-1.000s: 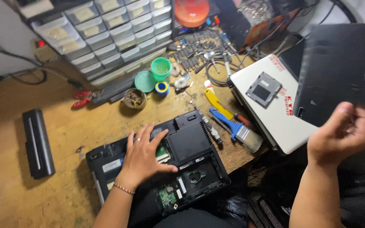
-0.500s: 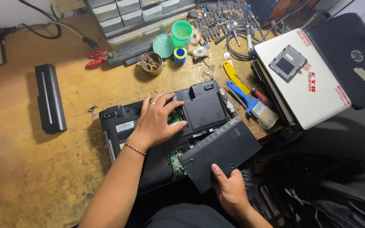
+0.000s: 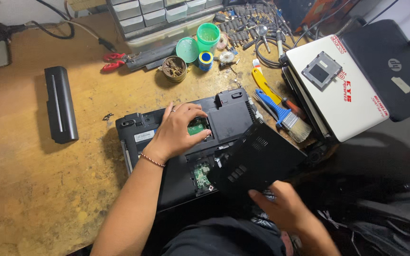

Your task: The person uses a screwdriver to remove screws from the back of a disassembled laptop. They place the screws on the table and then reinsert them into the same screw holes, securing the back panel.

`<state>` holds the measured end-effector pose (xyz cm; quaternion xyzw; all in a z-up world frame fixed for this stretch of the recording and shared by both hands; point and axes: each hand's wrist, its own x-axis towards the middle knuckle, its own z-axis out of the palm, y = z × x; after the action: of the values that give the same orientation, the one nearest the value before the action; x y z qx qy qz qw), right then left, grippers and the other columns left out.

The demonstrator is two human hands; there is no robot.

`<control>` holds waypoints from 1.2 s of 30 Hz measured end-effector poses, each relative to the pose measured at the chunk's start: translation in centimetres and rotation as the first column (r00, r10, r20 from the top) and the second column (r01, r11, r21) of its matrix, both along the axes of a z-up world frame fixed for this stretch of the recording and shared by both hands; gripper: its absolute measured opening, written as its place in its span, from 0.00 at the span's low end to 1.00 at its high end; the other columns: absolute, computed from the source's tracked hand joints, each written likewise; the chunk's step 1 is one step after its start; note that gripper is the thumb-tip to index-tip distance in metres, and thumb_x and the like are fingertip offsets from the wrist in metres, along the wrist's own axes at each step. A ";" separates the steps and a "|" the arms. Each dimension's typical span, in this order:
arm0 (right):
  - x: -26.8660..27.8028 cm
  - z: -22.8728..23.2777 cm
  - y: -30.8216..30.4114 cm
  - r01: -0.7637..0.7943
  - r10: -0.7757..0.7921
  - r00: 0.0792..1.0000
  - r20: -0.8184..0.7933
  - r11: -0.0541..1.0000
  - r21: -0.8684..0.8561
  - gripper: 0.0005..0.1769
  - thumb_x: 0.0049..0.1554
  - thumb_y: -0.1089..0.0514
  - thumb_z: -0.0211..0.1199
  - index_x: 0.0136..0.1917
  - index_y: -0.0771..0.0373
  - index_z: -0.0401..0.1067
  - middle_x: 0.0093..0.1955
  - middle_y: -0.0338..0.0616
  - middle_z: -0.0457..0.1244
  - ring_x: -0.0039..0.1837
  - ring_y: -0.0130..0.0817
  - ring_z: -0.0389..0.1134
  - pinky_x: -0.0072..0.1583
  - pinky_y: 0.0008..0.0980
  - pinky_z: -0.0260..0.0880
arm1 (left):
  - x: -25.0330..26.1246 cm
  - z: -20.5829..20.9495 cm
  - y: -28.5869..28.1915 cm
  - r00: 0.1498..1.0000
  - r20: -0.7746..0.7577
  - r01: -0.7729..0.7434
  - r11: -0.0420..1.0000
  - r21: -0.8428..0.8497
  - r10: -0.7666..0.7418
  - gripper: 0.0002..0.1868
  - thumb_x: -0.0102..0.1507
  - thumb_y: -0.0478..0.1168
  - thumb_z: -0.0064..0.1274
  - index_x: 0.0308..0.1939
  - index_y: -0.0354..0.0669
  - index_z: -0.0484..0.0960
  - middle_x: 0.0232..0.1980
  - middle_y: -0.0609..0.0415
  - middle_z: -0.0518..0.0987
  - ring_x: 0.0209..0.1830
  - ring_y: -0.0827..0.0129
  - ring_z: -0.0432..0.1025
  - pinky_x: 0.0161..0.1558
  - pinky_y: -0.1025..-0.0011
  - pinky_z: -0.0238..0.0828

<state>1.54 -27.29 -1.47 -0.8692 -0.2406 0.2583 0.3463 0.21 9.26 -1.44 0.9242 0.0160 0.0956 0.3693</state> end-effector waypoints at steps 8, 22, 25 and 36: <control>8.4 6.0 3.0 -0.147 0.048 0.945 0.322 0.946 0.290 0.14 0.65 0.63 0.62 0.64 0.60 0.76 0.49 0.46 0.70 0.52 0.42 0.70 0.58 0.36 0.70 | 0.4 -2.4 0.9 0.998 0.052 -0.015 0.999 -0.029 0.017 0.18 0.65 0.52 0.61 0.57 0.55 0.84 0.57 0.54 0.86 0.63 0.54 0.78 0.68 0.51 0.66; 9.0 -5.0 8.5 -0.316 0.062 0.408 0.911 0.946 0.077 0.10 0.58 0.44 0.74 0.45 0.47 0.76 0.46 0.35 0.64 0.51 0.41 0.72 0.58 0.41 0.70 | 0.4 -2.2 1.1 0.998 0.042 -0.047 0.995 -0.084 0.051 0.17 0.65 0.52 0.60 0.57 0.58 0.84 0.51 0.54 0.86 0.59 0.50 0.80 0.59 0.55 0.74; 7.6 -5.4 7.4 -0.288 0.005 0.414 0.910 0.949 0.126 0.07 0.56 0.48 0.76 0.42 0.44 0.78 0.46 0.33 0.68 0.51 0.38 0.72 0.59 0.41 0.69 | 0.4 -2.2 0.9 0.998 0.038 -0.041 0.996 -0.082 0.044 0.18 0.65 0.52 0.60 0.57 0.57 0.84 0.51 0.53 0.86 0.59 0.48 0.80 0.59 0.53 0.74; 5.2 -2.0 5.0 -0.547 0.444 0.386 0.808 0.816 -0.187 0.55 0.51 0.23 0.78 0.79 0.53 0.65 0.82 0.57 0.57 0.82 0.54 0.61 0.82 0.57 0.58 | 0.3 -1.1 0.9 0.998 0.056 -0.017 0.999 -0.040 0.019 0.16 0.66 0.48 0.61 0.55 0.49 0.85 0.58 0.51 0.86 0.59 0.55 0.78 0.60 0.56 0.72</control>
<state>6.77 -22.32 -3.47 -0.7517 -0.6351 -0.1010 0.1462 0.52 10.13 -2.53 0.9135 0.0160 0.1245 0.3869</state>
